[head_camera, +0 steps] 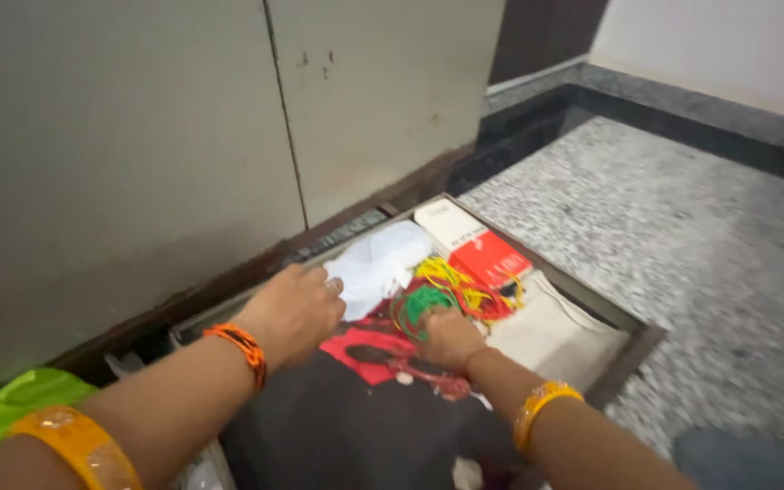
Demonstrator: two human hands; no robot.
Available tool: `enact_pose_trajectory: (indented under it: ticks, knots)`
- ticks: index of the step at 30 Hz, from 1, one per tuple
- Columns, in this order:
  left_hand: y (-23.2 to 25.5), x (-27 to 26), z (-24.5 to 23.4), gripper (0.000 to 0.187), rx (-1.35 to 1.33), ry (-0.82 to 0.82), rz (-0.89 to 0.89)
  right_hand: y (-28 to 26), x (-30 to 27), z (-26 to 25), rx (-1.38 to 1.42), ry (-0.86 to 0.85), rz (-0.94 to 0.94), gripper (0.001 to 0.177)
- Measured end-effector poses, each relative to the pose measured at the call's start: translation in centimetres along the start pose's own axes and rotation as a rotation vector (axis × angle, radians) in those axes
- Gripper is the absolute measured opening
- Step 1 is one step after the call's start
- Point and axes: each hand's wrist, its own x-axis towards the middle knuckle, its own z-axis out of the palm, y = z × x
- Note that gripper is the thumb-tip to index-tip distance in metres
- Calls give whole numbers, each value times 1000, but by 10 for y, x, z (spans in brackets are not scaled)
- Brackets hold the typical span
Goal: The person removes various items from an open drawer, including a black pouch, a red notebook, light bulbs, wires, tools, and plastic bags, and places them on the floor. The person then picks up items from the floor and places them back into the drawer.
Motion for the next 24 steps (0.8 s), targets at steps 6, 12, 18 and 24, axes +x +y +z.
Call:
enact_pose_trajectory:
  ticks: [6,12,18,24]
  knots:
    - [1,55,40,26,-40,-63,-45,-17,74,21,528,255,100,57]
    - [9,86,71,27,-75,-105,-55,-24,131,66,1116,122,399,57]
    - [0,70,79,29,-71,-162,-21,-16,164,107,1202,177,525,39]
    - [-14,58,80,30,-79,-127,-131,-9,150,78,1244,310,393,13]
